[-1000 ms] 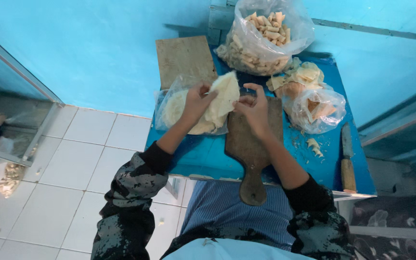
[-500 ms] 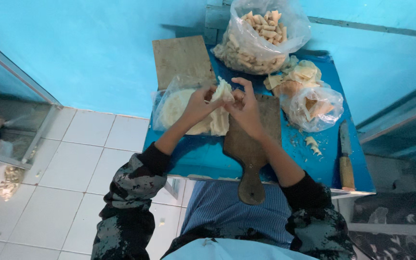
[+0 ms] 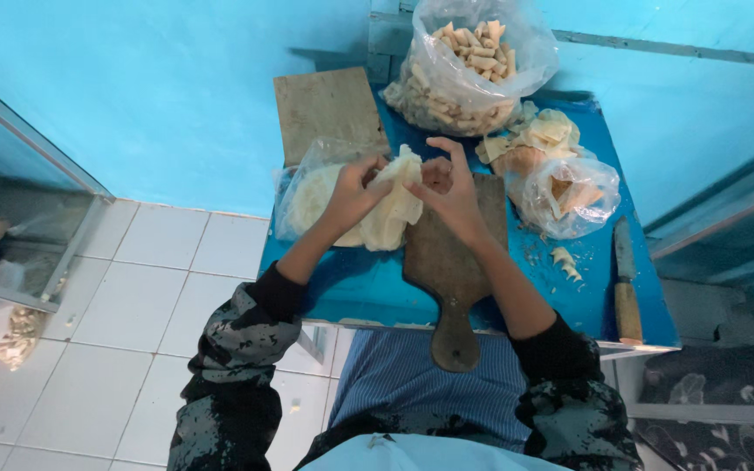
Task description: The person sits at a blue table and folds thin square wafer pieces taken from a plastic bag, stacking the folded pieces on a wooden paddle board. They then handle round thin cracker discs, stacking and folding them together and placing the folded discs on the table.
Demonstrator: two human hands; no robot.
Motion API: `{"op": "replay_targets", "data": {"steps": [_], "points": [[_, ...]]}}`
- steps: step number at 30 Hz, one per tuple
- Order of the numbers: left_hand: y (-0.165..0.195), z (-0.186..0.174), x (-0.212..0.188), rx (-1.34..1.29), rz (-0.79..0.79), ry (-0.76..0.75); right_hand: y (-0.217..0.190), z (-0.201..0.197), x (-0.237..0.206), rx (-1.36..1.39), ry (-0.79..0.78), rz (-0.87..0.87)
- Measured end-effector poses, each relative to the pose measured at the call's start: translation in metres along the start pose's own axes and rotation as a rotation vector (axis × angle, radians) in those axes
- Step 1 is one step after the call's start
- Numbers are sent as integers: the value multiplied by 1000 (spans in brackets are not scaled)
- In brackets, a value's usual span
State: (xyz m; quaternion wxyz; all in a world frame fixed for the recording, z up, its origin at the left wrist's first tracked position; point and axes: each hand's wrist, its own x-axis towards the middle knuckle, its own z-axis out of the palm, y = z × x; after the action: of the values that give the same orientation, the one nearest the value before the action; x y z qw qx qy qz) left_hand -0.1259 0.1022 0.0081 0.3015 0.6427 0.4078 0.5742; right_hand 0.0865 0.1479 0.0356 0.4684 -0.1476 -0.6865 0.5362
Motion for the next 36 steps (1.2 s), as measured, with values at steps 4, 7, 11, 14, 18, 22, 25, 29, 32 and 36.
{"op": "replay_targets", "data": {"steps": [4, 7, 11, 14, 18, 22, 25, 29, 32, 36], "points": [[9, 3, 4, 65, -16, 24, -4, 6, -5, -158, 27, -16], [9, 1, 6, 218, 4, 39, -1, 10, -9, -301, 64, -59], [3, -12, 7, 256, 93, 152, 4, 2, -9, -343, 152, -5], [0, -20, 5, 241, 107, 175, 6, -12, -2, -314, 59, 293], [0, -18, 6, 279, 18, 113, 5, -16, -3, -292, -148, 341], [12, -16, 4, 248, 16, 29, 3, -2, -1, -278, -62, 127], [21, -11, 3, 213, 82, 8, -1, 10, -5, -325, -39, 2], [22, -13, 5, 334, 28, -8, -7, 18, -8, -309, -11, -81], [18, -22, 4, 502, -64, 31, -7, 12, -8, -315, -4, -81], [23, -26, 3, 598, 72, 100, 3, 1, -5, -222, -1, 142]]}}
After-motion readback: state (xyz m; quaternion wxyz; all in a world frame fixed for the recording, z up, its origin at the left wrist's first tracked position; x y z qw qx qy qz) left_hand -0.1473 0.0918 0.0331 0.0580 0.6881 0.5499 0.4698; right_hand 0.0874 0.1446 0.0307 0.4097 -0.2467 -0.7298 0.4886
